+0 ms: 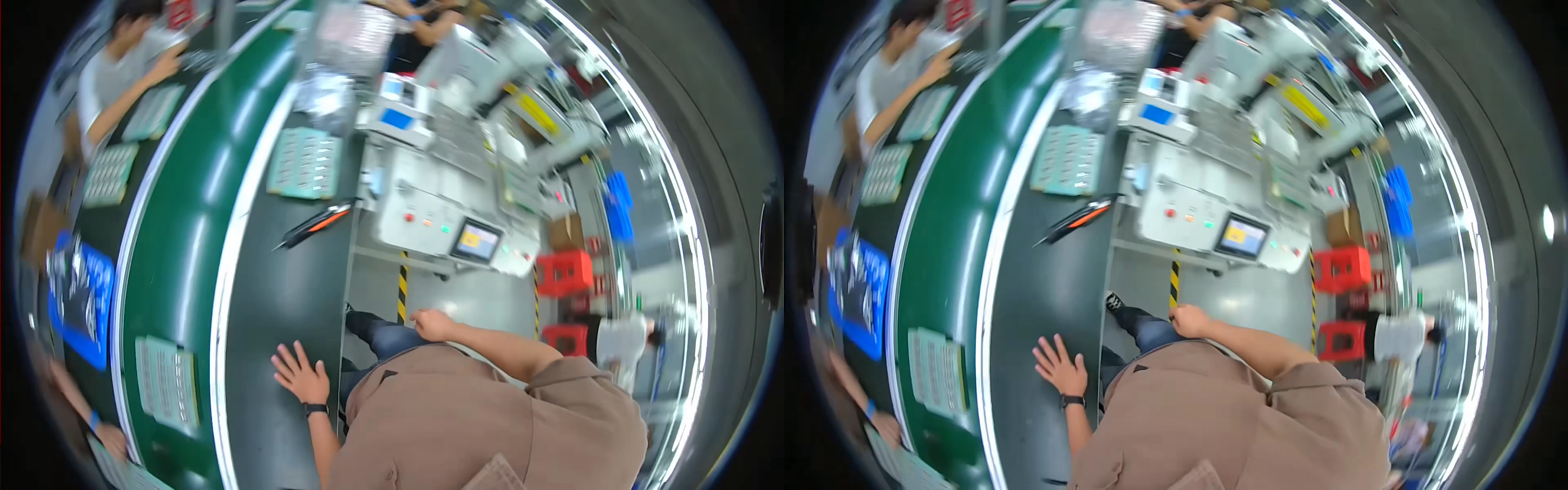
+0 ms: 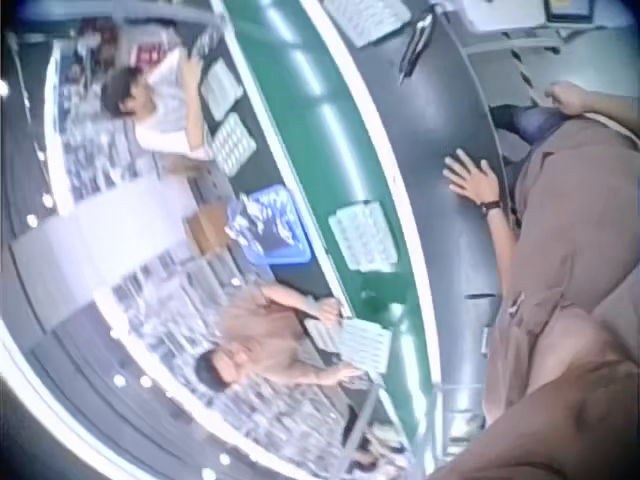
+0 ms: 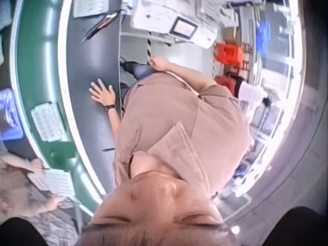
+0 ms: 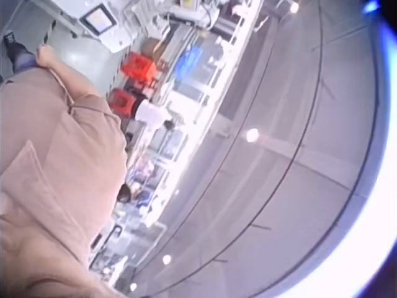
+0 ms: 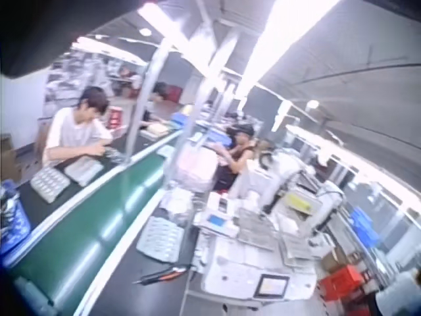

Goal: Assembling components on a circuit board using an electric screwdriver and placing it in a fixture.

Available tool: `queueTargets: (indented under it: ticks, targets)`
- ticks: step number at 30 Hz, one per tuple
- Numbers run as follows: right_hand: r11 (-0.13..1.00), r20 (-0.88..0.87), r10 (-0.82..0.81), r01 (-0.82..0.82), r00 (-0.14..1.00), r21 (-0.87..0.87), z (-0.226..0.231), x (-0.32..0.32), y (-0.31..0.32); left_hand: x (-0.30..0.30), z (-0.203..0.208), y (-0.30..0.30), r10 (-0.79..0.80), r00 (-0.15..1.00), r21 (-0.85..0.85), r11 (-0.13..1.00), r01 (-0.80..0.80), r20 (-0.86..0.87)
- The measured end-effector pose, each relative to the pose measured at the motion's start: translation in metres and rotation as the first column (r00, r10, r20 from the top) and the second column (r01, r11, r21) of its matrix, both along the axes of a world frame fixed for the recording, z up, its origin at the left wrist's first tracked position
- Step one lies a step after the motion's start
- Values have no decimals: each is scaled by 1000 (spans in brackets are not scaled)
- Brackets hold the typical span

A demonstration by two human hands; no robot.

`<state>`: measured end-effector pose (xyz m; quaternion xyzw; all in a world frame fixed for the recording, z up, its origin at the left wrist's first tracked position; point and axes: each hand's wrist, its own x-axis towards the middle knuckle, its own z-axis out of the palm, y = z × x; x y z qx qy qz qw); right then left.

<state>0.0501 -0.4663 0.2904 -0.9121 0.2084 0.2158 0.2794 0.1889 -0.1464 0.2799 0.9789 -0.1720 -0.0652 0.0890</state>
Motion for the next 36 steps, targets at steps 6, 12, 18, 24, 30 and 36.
queueTargets:
  ticks: [6,12,18,24,30,36]
  targets:
    - [903,-26,-418,418,908,102,-11,-54,3,53,18,8,-60,998,78,995,62,-33]
    - [934,70,-330,315,941,169,-41,-93,-61,19,1,-23,226,971,153,960,-236,76]
    - [982,196,-132,102,972,157,-67,-116,-158,-26,-4,-104,331,923,-107,943,-315,196]
    - [873,98,395,-407,913,268,-93,-77,-205,-161,5,-159,416,741,-385,660,-645,-527]
    - [674,153,674,-686,723,276,-60,-20,-173,-301,20,-186,732,466,-371,306,-877,-498]
    - [323,177,914,-918,366,227,-30,-11,-114,-397,45,-207,823,154,-516,-186,-836,-547]
